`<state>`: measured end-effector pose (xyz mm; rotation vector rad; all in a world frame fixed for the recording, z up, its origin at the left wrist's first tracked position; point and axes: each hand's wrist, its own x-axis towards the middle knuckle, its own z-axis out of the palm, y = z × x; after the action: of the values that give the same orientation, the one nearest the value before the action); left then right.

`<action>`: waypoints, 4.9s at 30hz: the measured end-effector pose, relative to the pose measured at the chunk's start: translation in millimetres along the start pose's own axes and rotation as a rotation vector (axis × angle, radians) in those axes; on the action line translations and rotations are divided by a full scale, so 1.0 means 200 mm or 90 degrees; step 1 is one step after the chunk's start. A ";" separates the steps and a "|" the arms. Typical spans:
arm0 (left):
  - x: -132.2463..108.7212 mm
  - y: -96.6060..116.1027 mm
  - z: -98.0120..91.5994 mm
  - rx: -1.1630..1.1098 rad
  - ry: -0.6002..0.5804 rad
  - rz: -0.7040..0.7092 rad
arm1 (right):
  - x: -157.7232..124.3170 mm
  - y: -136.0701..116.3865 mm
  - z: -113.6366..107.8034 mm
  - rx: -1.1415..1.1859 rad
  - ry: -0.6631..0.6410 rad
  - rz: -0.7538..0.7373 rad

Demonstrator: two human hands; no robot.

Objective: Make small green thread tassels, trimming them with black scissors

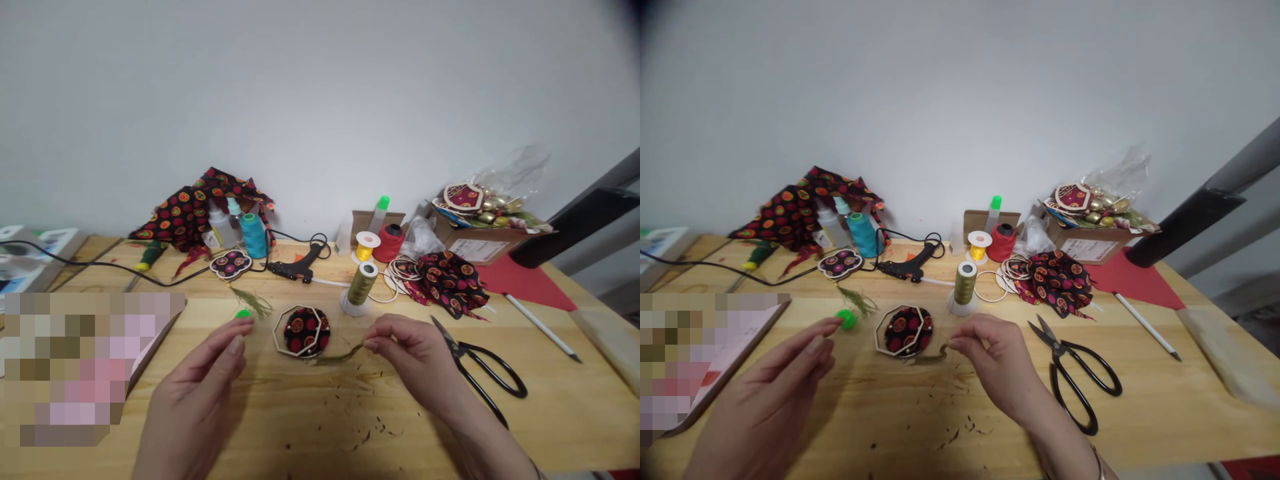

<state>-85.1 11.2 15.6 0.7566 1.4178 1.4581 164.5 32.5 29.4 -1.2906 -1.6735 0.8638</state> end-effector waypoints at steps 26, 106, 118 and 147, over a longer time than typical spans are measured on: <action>-0.06 -0.02 0.34 0.173 -0.464 -0.121 | 0.04 -0.03 0.03 -0.153 -0.145 -0.196; -0.13 -0.12 0.41 -0.078 -0.195 -0.264 | -0.11 -0.07 0.28 0.131 0.190 0.113; -0.13 -0.12 0.40 -0.147 -0.205 -0.305 | -0.12 -0.04 0.30 0.138 0.186 0.120; -0.11 -0.10 0.40 0.051 -0.245 -0.190 | -0.04 -0.02 0.18 0.314 0.070 0.230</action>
<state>-0.8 21.8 11.0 0.7889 1.2335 0.9716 131.7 22.8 15.6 -1.2733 -1.0603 1.2973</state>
